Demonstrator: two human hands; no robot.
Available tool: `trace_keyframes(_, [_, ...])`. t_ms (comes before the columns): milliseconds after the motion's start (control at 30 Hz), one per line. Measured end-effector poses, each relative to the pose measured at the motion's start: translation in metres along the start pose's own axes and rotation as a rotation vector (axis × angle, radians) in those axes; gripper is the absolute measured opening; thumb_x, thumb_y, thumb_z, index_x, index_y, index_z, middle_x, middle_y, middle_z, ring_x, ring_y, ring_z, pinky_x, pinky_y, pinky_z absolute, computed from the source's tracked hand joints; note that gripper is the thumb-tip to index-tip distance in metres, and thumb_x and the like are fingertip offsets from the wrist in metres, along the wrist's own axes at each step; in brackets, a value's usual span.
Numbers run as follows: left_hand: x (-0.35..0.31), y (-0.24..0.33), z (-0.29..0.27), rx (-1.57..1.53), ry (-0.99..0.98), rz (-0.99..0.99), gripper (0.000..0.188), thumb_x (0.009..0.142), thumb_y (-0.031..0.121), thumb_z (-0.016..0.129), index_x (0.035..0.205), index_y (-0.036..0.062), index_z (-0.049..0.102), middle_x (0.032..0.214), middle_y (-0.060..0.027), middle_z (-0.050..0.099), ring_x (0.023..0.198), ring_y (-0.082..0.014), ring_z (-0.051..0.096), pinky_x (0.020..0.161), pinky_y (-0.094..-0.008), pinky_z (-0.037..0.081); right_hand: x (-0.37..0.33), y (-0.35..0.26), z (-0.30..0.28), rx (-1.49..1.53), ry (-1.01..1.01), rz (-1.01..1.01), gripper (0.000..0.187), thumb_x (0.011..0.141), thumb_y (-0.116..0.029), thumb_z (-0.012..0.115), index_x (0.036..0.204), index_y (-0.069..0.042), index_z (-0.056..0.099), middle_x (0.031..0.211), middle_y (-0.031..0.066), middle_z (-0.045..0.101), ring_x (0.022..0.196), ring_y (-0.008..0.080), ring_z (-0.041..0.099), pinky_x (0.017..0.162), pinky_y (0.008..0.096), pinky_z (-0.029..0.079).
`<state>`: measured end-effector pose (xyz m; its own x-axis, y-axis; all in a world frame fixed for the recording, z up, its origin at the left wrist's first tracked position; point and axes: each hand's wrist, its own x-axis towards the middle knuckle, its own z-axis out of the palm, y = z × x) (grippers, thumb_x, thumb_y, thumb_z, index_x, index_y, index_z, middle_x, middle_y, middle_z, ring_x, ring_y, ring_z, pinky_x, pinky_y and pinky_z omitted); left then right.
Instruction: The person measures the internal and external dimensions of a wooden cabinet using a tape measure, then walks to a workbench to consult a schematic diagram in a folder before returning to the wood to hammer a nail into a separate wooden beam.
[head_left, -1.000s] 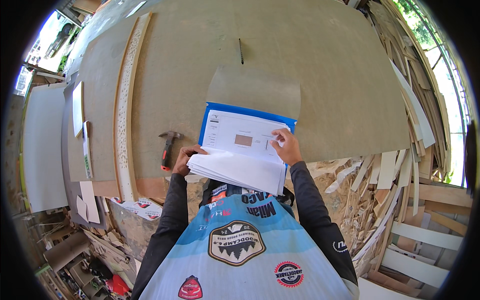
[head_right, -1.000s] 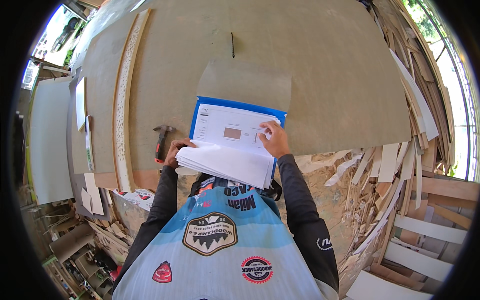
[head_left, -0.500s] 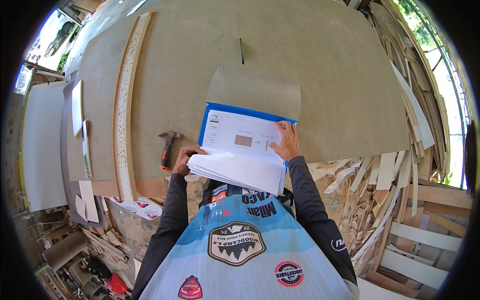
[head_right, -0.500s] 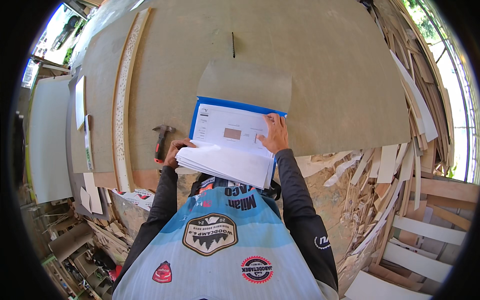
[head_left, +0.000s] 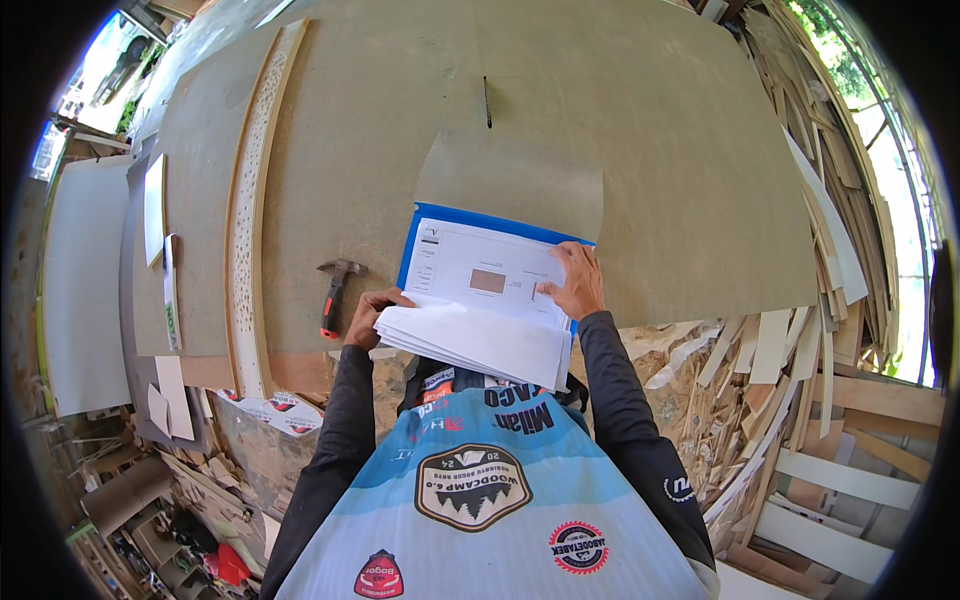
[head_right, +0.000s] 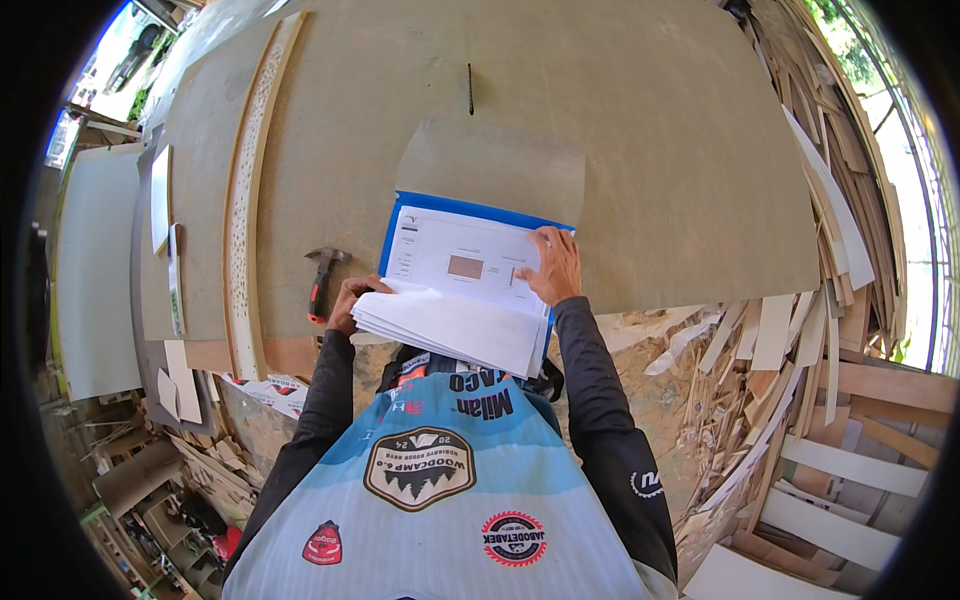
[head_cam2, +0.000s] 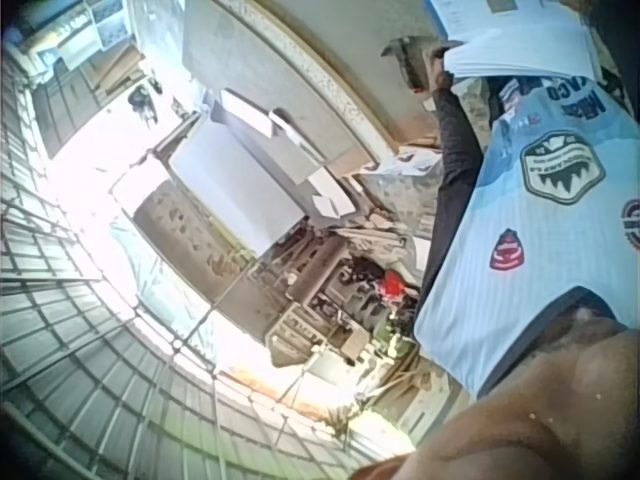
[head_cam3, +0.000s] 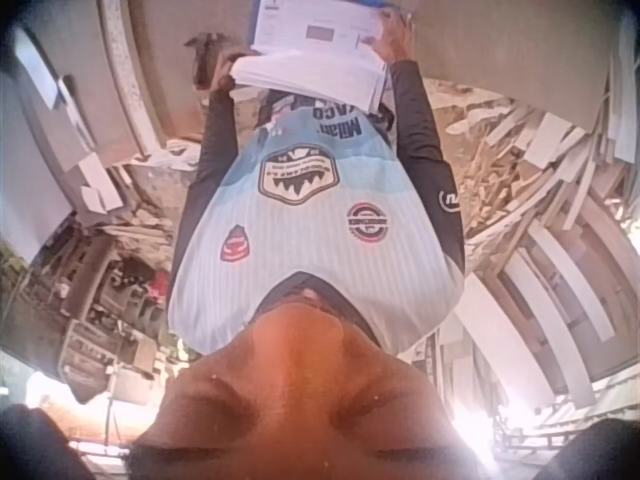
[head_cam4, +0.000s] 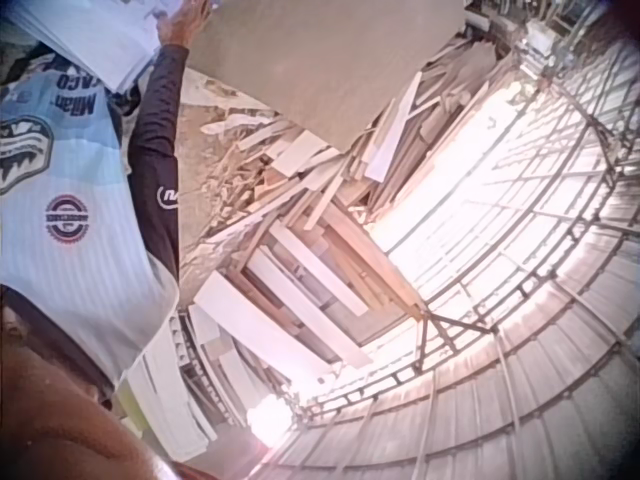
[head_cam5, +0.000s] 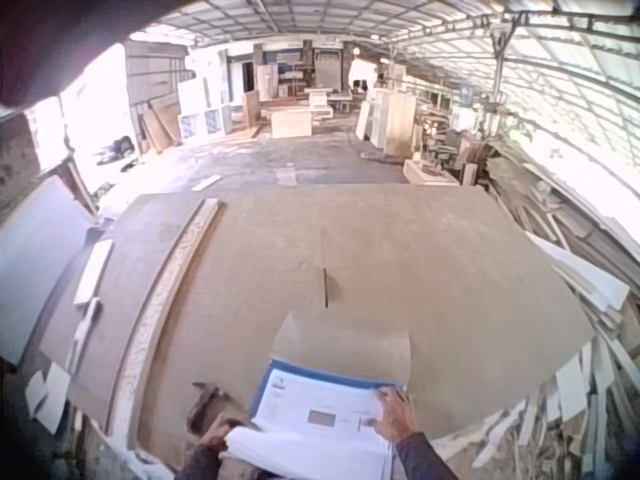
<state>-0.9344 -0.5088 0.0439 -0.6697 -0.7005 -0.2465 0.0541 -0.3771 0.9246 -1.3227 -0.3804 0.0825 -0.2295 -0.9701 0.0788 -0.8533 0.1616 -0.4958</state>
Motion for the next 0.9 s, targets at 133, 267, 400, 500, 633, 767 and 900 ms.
trace_keyframes(133, [0.0,0.001,0.0,0.015,0.001,-0.007,0.018,0.074,0.006,0.069,0.088,-0.0011,0.077,0.088,-0.0076,0.07,0.082,-0.0166,0.064,0.08,-0.0293,0.049,0.002,-0.002,-0.001,0.009,-0.001,0.012,0.068,0.058,-0.022,0.091,0.118,-0.005,0.065,0.115,0.0077,0.057,0.114,0.0296,0.05,0.1,0.0423,0.04])
trace_keyframes(267, [0.001,0.001,0.001,0.024,0.003,-0.006,0.019,0.073,0.007,0.069,0.089,-0.0011,0.077,0.088,-0.0077,0.07,0.082,-0.0167,0.064,0.08,-0.029,0.049,0.007,0.004,0.001,0.054,-0.053,0.04,0.059,0.057,-0.018,0.091,0.109,-0.008,0.066,0.111,0.0054,0.058,0.112,0.0286,0.052,0.097,0.0428,0.041])
trace_keyframes(400, [0.002,0.0,0.0,0.043,0.005,0.006,0.022,0.071,0.007,0.069,0.089,-0.0014,0.077,0.088,-0.0076,0.069,0.083,-0.0168,0.064,0.079,-0.0286,0.048,0.01,0.01,0.005,0.081,0.033,0.044,0.052,0.057,-0.016,0.091,0.102,-0.011,0.066,0.109,0.0038,0.058,0.11,0.0276,0.052,0.094,0.0424,0.04])
trace_keyframes(500, [0.0,-0.001,0.0,0.036,0.011,0.012,0.023,0.069,0.006,0.068,0.089,-0.0015,0.077,0.088,-0.0075,0.069,0.082,-0.0171,0.064,0.079,-0.0285,0.048,0.011,0.012,0.004,0.048,0.038,-0.005,0.046,0.059,-0.014,0.09,0.097,-0.011,0.066,0.112,0.0037,0.06,0.111,0.0273,0.053,0.093,0.0429,0.041])
trace_keyframes(633, [0.0,0.0,0.001,0.012,0.002,0.01,0.024,0.069,0.006,0.067,0.09,-0.002,0.077,0.088,-0.008,0.069,0.082,-0.0176,0.064,0.079,-0.0288,0.048,0.004,0.02,0.013,0.061,0.097,-0.123,0.035,0.062,-0.011,0.087,0.089,-0.01,0.066,0.112,0.0034,0.064,0.109,0.0277,0.056,0.093,0.0437,0.041])
trace_keyframes(767, [0.001,0.001,0.001,0.075,0.02,0.021,0.023,0.07,0.004,0.068,0.09,-0.0026,0.077,0.088,-0.0087,0.069,0.082,-0.0177,0.065,0.078,-0.0289,0.048,-0.01,0.006,0.002,0.17,0.102,-0.238,0.027,0.066,-0.007,0.081,0.088,-0.007,0.065,0.104,0.0055,0.068,0.102,0.0266,0.063,0.094,0.0433,0.044])
trace_keyframes(900, [-0.002,-0.016,-0.009,0.005,0.112,-0.004,0.022,0.073,0.001,0.07,0.094,-0.0021,0.075,0.085,-0.0051,0.07,0.077,-0.0139,0.065,0.072,-0.0265,0.049,-0.039,-0.014,-0.021,0.685,-0.352,0.054,0.03,0.07,-0.009,0.082,0.095,-0.005,0.066,0.091,0.0083,0.07,0.096,0.0212,0.069,0.094,0.0372,0.05])
